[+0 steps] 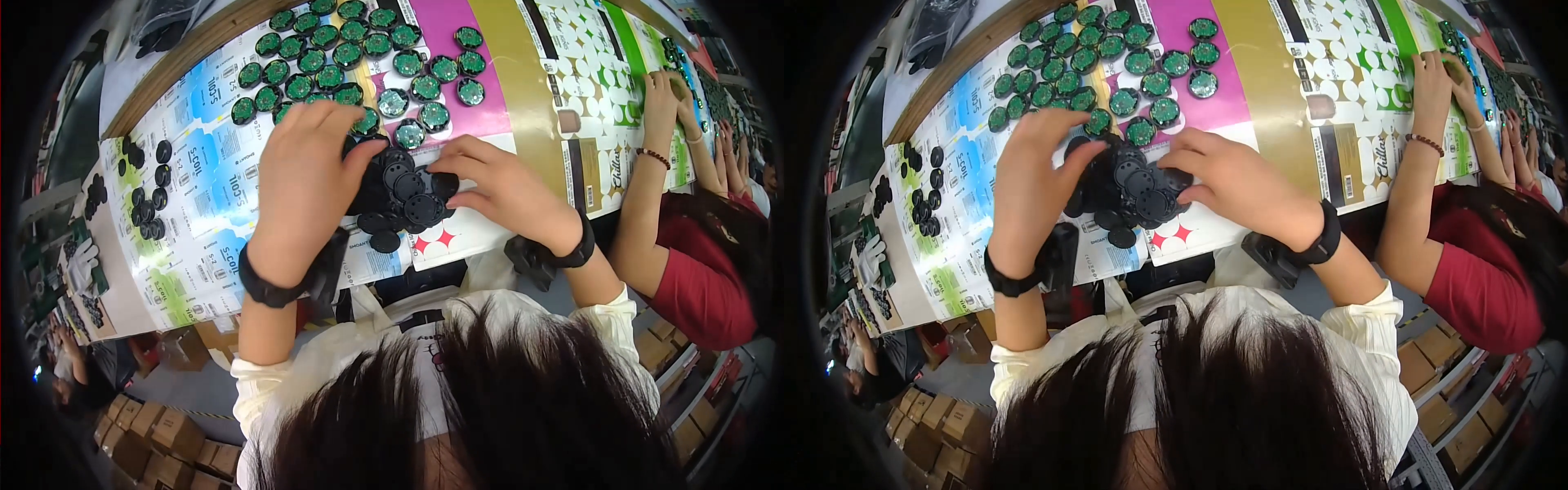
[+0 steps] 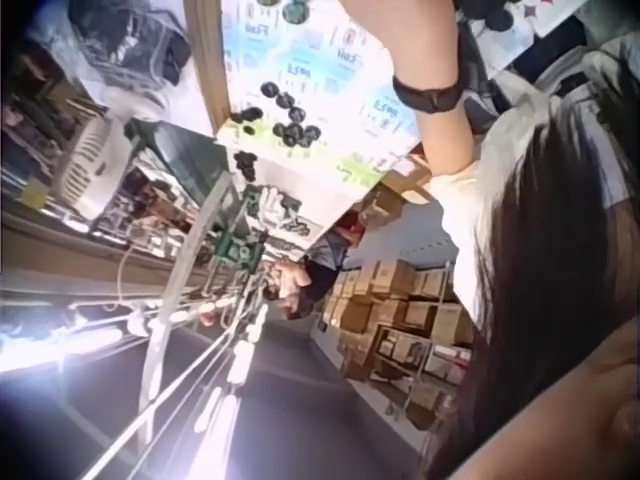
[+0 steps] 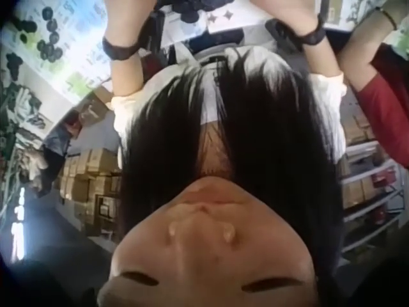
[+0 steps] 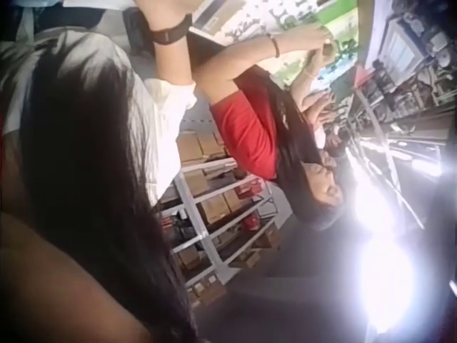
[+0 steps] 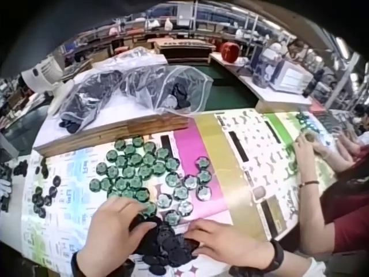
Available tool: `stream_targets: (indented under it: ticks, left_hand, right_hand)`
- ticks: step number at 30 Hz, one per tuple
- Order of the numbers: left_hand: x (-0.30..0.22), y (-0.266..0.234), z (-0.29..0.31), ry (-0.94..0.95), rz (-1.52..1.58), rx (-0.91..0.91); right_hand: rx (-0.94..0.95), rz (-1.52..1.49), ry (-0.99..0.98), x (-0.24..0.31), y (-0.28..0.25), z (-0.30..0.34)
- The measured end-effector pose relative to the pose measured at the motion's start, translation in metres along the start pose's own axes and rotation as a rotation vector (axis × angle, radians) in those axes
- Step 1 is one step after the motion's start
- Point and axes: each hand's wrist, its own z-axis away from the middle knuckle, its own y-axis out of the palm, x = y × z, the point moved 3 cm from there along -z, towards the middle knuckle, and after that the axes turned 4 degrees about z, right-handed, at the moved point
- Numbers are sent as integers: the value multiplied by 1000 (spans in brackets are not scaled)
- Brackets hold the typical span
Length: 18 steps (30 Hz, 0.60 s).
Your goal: Assembling small circular black components onto a template on a production line.
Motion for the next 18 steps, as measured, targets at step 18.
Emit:
stream_targets:
  ticks: [18]
  left_hand:
    - [-59,52,-25,-189,621,73]
  right_hand:
    - [-470,-913,288,-5,-45,26]
